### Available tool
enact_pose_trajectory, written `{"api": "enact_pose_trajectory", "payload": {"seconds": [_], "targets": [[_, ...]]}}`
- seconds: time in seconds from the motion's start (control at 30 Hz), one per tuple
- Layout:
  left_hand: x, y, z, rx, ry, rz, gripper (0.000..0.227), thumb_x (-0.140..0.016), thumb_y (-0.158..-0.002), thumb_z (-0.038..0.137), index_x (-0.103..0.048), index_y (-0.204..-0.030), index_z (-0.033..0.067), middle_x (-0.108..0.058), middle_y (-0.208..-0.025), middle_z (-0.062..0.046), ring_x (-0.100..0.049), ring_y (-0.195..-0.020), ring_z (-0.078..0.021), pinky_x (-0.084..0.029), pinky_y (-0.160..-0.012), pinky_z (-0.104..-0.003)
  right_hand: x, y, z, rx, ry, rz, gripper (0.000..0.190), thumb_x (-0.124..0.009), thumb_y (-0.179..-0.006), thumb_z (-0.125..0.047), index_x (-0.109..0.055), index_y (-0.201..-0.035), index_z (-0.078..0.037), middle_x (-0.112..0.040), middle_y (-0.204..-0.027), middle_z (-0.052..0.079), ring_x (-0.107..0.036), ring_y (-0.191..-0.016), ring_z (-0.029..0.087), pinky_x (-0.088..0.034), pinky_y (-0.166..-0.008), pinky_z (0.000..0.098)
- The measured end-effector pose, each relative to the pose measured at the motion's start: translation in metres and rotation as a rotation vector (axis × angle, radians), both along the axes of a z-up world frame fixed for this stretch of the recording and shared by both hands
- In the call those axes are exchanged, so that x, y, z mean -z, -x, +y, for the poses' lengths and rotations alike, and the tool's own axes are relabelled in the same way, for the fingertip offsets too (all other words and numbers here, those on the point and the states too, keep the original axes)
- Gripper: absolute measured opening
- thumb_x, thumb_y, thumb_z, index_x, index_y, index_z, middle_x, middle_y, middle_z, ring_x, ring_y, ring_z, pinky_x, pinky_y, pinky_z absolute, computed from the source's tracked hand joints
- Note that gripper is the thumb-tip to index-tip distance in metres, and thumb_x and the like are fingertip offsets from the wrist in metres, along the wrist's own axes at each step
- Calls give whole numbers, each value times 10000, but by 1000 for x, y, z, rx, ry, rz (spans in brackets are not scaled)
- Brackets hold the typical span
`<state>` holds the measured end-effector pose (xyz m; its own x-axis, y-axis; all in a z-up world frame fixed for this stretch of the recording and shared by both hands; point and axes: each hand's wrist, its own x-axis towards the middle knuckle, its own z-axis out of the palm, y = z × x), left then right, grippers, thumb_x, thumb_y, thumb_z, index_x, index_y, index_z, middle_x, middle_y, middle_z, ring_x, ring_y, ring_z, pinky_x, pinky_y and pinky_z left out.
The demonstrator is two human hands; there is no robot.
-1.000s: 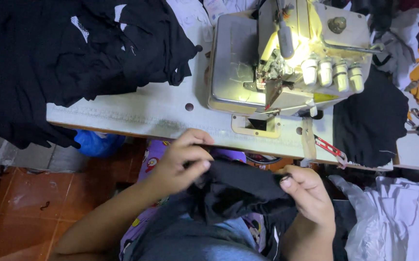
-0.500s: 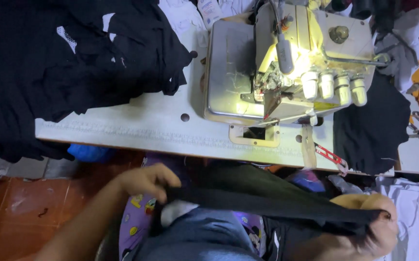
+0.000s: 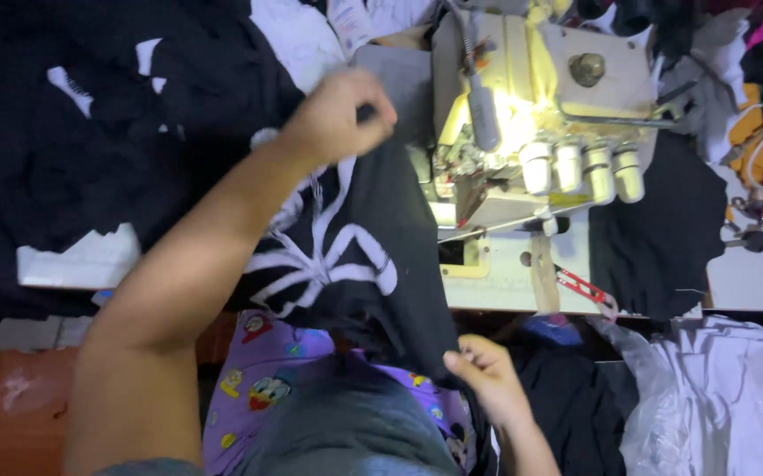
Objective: The person is organizing, inspecting, and folding black fabric components on a sewing table next to an overlock machine.
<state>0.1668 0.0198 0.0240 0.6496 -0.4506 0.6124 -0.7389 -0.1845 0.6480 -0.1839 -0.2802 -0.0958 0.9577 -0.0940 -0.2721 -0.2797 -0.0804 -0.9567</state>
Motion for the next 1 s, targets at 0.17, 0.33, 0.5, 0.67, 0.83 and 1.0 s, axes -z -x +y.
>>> {"api": "enact_pose_trajectory", "payload": {"seconds": [0.17, 0.33, 0.5, 0.67, 0.83, 1.0], "targets": [[-9, 16, -20, -197, -326, 104, 211, -869, -811, 277, -743, -933, 159, -684, -1007, 11, -675, -893, -230, -499, -713, -408, -29, -4, 4, -129, -104, -10, 145, -746, -917, -165, -731, -871, -27, -667, -772, 6, -585, -735, 94, -454, -680, 259], [28, -38, -24, -355, -228, -109, 149, -808, -795, 220, -784, -942, 209, -721, -1022, -26, -691, -968, -288, -521, -784, -409, -33, -39, 3, -55, 141, -142, 215, -661, -959, -131, -754, -1120, -21, -764, -1033, 49, -669, -962, 113, -515, -889, 263], [16, -4, -19, -240, -141, -255, 145, -760, -927, 94, -730, -1057, 38, -662, -1031, -143, -640, -989, -360, -482, -872, -432, -62, -51, -27, 50, 931, -497, 160, -663, -960, -113, -747, -1071, -35, -780, -1000, 130, -749, -860, 268, -556, -808, 361], [21, 64, 8, -252, 3, -129, 249, -831, -947, 65, -745, -1180, 52, -567, -1252, -218, -549, -1256, -454, -418, -1111, -490, -68, -87, -140, 417, 1457, -651, 117, -847, -887, -146, -750, -953, -155, -632, -779, 38, -624, -769, 285, -520, -751, 390], [22, 150, 35, -282, 12, 44, 181, -744, -967, -24, -725, -1135, 40, -552, -1325, -215, -558, -1265, -401, -458, -1132, -471, -35, -130, -184, 359, 1551, -223, 107, -701, -795, -223, -765, -850, -156, -662, -782, 4, -672, -810, 270, -510, -635, 392], [-2, 202, 50, -392, 59, 194, 115, -684, -1000, -34, -708, -1112, -49, -532, -1352, -231, -544, -1307, -326, -464, -1041, -370, -56, -149, -202, 305, 1405, 17, 186, -513, -963, -158, -673, -936, -67, -705, -941, 204, -673, -847, 475, -515, -643, 591]]}}
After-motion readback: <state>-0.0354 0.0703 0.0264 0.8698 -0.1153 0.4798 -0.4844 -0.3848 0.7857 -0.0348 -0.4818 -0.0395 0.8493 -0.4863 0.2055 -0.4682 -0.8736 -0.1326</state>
